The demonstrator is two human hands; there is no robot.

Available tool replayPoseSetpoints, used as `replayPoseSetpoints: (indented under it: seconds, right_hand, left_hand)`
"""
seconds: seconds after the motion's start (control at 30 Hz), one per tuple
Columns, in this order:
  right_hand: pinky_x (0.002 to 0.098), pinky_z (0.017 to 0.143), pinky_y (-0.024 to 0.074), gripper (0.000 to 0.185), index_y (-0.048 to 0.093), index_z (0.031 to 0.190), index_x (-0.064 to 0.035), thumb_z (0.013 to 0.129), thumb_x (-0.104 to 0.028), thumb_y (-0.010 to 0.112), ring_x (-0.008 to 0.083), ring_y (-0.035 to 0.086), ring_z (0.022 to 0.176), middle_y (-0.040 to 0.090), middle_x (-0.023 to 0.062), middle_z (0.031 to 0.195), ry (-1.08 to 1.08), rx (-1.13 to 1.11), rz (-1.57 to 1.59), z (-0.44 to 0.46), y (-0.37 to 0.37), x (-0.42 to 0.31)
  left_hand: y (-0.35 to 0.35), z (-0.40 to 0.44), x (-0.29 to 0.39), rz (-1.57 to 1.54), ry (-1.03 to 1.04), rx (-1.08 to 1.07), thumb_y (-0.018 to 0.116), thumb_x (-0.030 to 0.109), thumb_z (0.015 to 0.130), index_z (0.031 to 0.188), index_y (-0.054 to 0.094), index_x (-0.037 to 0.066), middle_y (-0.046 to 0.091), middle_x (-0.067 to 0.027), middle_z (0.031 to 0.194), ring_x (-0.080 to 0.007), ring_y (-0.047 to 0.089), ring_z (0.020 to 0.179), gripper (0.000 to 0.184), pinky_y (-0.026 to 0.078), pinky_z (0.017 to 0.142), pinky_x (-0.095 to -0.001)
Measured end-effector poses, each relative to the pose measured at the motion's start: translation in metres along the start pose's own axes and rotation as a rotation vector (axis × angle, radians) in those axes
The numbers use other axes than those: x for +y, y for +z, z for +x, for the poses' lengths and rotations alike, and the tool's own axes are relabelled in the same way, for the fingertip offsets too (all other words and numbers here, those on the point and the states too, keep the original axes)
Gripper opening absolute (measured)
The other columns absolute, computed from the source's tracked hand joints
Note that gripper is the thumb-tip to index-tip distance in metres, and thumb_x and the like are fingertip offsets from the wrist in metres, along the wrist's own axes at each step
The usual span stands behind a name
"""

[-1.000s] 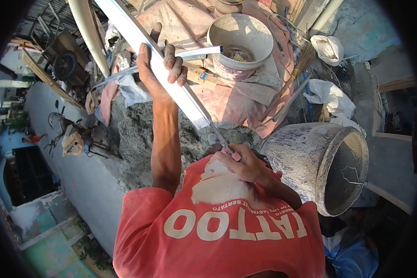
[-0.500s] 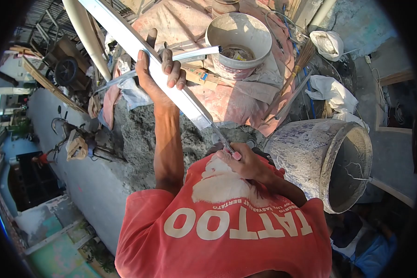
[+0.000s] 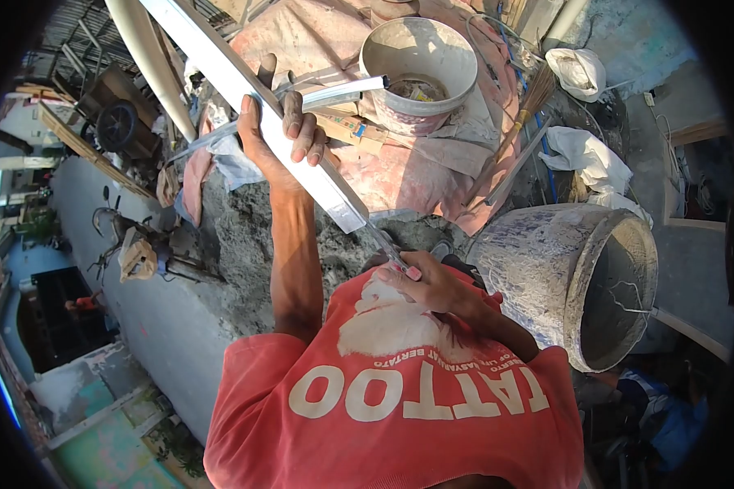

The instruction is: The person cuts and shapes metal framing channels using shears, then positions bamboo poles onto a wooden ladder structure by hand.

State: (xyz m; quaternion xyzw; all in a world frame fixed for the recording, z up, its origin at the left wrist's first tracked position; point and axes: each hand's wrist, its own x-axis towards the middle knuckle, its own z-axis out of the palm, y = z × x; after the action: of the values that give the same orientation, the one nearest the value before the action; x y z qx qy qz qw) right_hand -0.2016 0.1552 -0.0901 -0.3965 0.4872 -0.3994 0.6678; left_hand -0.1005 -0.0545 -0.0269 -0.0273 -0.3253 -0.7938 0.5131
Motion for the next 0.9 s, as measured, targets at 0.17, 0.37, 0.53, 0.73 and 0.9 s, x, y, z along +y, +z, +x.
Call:
replayPoseSetpoints:
  seconds: [0.17, 0.37, 0.53, 0.73, 0.9]
  right_hand:
    - [0.0286, 0.046, 0.0260, 0.040, 0.045, 0.058, -0.0044, 0.085, -0.031, 0.059, 0.0064, 0.030, 0.052, 0.032, -0.0033, 0.052, -0.035, 0.035, -0.042, 0.000, 0.004, 0.007]
    - [0.0283, 0.048, 0.0278, 0.038, 0.047, 0.060, -0.0027, 0.085, -0.029, 0.059, 0.0067, 0.032, 0.054, 0.036, -0.0016, 0.053, -0.041, 0.040, -0.035, -0.002, 0.006, 0.001]
    - [0.0242, 0.046, 0.0278, 0.028, 0.056, 0.074, -0.0012, 0.088, -0.025, 0.057, 0.0030, 0.034, 0.052, 0.036, -0.0055, 0.053, -0.126, 0.007, -0.067, -0.004, 0.006, 0.006]
    - [0.0286, 0.050, 0.0303, 0.035, 0.050, 0.065, -0.0014, 0.084, -0.029, 0.061, 0.0076, 0.034, 0.055, 0.039, 0.0006, 0.055, -0.062, 0.084, -0.042, 0.000, 0.009, 0.005]
    - [0.0286, 0.045, 0.0331, 0.035, 0.050, 0.067, -0.0004, 0.083, -0.029, 0.063, 0.0086, 0.036, 0.049, 0.039, 0.0024, 0.051, -0.210, 0.315, -0.225, 0.010, 0.009, 0.016]
  left_hand:
    - [0.004, -0.003, -0.001, 0.004, 0.002, -0.002, 0.035, 0.034, 0.093, 0.136, 0.026, 0.007, 0.040, -0.0027, 0.056, -0.0078, 0.037, 0.033, 0.052, 0.040, 0.027, -0.0216]
    - [0.003, -0.007, 0.001, -0.040, 0.022, 0.035, 0.033, 0.035, 0.093, 0.136, 0.027, 0.009, 0.039, -0.0035, 0.055, -0.0080, 0.033, 0.031, 0.051, 0.037, 0.026, -0.0227]
    - [0.004, -0.007, 0.003, -0.100, 0.018, -0.024, 0.032, 0.036, 0.094, 0.137, 0.027, 0.009, 0.040, -0.0040, 0.055, -0.0082, 0.034, 0.031, 0.051, 0.038, 0.027, -0.0230]
    - [-0.006, -0.006, 0.002, -0.062, 0.035, -0.145, 0.032, 0.046, 0.093, 0.136, 0.028, 0.010, 0.047, -0.0061, 0.067, -0.0101, 0.040, 0.038, 0.056, 0.041, 0.032, -0.0230]
    - [0.003, -0.005, 0.006, 0.473, 0.014, 0.427, 0.039, 0.051, 0.090, 0.116, 0.045, 0.003, 0.052, -0.0069, 0.097, -0.0139, 0.050, 0.070, 0.054, 0.049, 0.055, -0.0287]
